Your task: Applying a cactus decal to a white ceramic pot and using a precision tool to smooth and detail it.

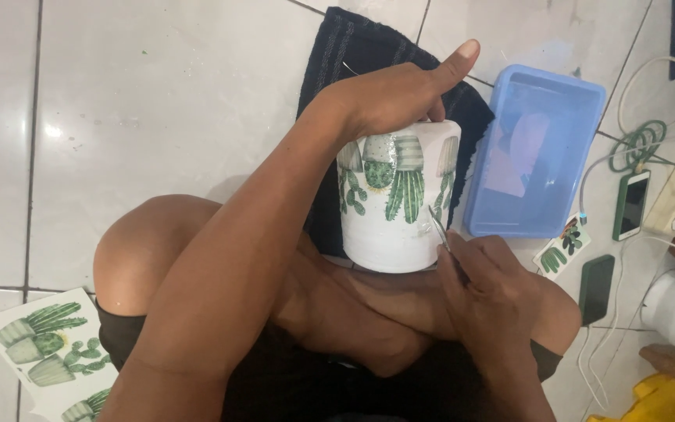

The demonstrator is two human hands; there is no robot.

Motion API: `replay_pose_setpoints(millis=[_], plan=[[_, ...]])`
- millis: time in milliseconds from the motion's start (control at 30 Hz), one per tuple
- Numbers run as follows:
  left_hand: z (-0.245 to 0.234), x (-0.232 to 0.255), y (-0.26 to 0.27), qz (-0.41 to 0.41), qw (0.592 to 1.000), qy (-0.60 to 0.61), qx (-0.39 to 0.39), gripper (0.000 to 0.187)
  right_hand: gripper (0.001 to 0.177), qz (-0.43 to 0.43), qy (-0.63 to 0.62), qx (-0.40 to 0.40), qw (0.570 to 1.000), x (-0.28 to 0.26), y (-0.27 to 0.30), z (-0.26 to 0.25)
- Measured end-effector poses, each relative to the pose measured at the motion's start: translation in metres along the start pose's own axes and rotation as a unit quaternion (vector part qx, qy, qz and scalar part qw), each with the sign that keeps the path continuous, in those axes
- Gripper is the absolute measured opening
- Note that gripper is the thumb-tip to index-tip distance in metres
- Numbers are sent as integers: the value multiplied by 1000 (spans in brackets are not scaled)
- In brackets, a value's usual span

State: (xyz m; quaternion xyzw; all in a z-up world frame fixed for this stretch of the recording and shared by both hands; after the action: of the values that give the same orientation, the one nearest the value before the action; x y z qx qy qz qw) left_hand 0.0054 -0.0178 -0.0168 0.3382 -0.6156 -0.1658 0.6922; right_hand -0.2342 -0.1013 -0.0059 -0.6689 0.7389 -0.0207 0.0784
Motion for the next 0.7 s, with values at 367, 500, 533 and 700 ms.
replay_pose_setpoints(millis=[367, 500, 533, 700], plan=[[1, -2, -4, 14, 1000, -6, 9, 110, 13, -18, -13, -25, 999, 0, 16, -1], [2, -2, -3, 12, 1000, -4, 7, 110, 13, -51, -17, -31, 998, 0, 15, -5], [2, -1, -2, 12, 1000, -4, 7, 110, 13, -51, -17, -31, 998, -2, 15, -4], [3, -1, -2, 15, 1000, -4, 16, 110, 11, -57, -15, -21, 998, -3, 21, -3]])
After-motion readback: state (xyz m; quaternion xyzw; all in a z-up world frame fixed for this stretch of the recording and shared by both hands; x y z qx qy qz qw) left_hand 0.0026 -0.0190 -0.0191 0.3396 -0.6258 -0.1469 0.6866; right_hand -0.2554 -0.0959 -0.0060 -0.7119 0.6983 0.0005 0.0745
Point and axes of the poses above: each hand's wrist, its own y-axis away from the middle knuckle, its own z-axis out of the palm, x = y × z, the point moved 2 cm from there along -y, towards the middle knuckle, and after that the axes turned 5 degrees about -z, right-handed, at the moved point
